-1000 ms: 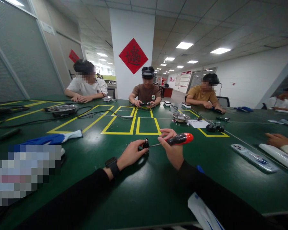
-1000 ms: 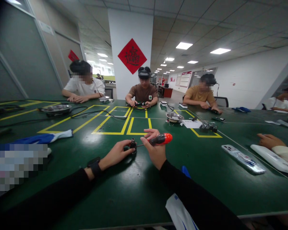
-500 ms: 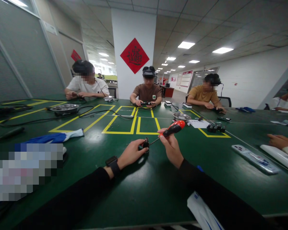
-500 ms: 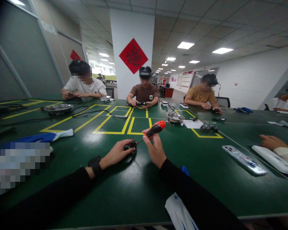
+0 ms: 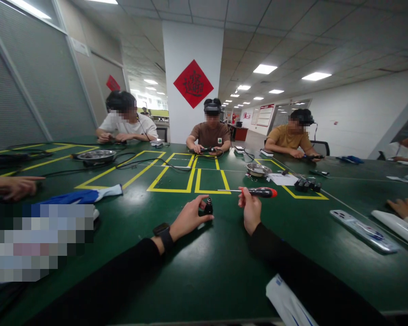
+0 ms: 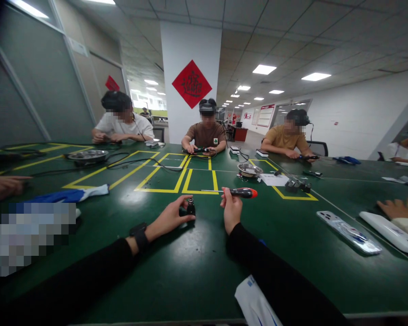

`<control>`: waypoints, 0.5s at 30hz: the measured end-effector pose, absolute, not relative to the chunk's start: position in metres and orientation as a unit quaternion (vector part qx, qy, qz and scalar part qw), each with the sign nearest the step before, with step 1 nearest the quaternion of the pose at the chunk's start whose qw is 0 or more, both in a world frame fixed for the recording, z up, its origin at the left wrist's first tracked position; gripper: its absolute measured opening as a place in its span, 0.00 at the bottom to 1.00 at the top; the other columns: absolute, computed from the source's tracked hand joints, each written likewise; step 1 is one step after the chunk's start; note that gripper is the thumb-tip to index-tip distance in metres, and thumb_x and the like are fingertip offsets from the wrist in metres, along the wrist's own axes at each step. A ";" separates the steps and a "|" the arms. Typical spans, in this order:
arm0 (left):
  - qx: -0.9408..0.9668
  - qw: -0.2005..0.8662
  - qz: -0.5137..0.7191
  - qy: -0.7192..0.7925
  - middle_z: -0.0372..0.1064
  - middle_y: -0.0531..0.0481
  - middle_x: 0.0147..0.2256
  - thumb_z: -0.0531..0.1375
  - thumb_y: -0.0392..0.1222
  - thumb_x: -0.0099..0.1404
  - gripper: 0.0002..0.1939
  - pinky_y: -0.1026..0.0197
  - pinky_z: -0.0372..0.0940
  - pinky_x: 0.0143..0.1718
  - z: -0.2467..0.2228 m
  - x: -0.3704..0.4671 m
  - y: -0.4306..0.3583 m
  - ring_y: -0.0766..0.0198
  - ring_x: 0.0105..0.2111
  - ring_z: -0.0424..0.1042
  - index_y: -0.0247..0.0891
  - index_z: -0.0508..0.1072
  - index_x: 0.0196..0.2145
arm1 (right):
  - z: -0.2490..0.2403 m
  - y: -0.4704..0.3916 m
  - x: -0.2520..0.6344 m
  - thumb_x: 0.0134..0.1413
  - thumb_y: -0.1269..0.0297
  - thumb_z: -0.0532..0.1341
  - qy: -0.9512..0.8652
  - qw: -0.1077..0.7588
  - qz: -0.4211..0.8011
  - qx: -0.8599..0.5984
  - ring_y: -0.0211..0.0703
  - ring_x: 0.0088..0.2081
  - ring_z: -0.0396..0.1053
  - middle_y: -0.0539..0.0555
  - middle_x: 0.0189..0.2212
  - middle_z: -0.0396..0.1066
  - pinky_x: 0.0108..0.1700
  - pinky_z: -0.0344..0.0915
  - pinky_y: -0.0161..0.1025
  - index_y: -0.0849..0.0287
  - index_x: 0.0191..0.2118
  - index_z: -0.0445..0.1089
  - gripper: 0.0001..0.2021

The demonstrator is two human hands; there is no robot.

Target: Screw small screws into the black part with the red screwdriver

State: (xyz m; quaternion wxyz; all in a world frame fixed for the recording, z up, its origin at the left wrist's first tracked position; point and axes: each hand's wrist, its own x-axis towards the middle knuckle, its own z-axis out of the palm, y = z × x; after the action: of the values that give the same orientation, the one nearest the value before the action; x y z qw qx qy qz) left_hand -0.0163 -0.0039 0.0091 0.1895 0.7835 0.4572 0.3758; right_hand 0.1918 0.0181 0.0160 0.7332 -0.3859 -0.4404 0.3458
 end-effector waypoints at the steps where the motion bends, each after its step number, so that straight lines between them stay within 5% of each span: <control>1: 0.783 0.197 0.377 0.454 0.68 0.51 0.36 0.64 0.48 0.51 0.33 0.58 0.62 0.43 0.009 -0.017 -0.003 0.62 0.37 0.69 0.40 0.60 0.53 | 0.013 0.021 0.192 0.46 0.50 0.60 -0.443 0.722 0.359 -0.391 0.30 0.18 0.56 0.47 0.20 0.63 0.20 0.52 0.32 0.64 0.36 0.72 0.19; 15: 0.782 0.172 0.377 0.466 0.70 0.49 0.37 0.65 0.45 0.48 0.31 0.53 0.58 0.47 0.015 -0.016 -0.004 0.57 0.40 0.68 0.40 0.64 0.50 | 0.011 0.052 0.180 0.39 0.50 0.63 -0.451 0.665 0.408 -0.434 0.31 0.13 0.53 0.46 0.12 0.61 0.15 0.48 0.32 0.61 0.23 0.65 0.17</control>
State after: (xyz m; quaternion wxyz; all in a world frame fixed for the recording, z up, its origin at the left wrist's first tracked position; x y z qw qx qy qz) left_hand -0.0158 -0.0040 0.0145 0.1719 0.7816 0.4664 0.3769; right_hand 0.1796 0.0520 0.0111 0.6652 -0.4337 -0.4508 0.4076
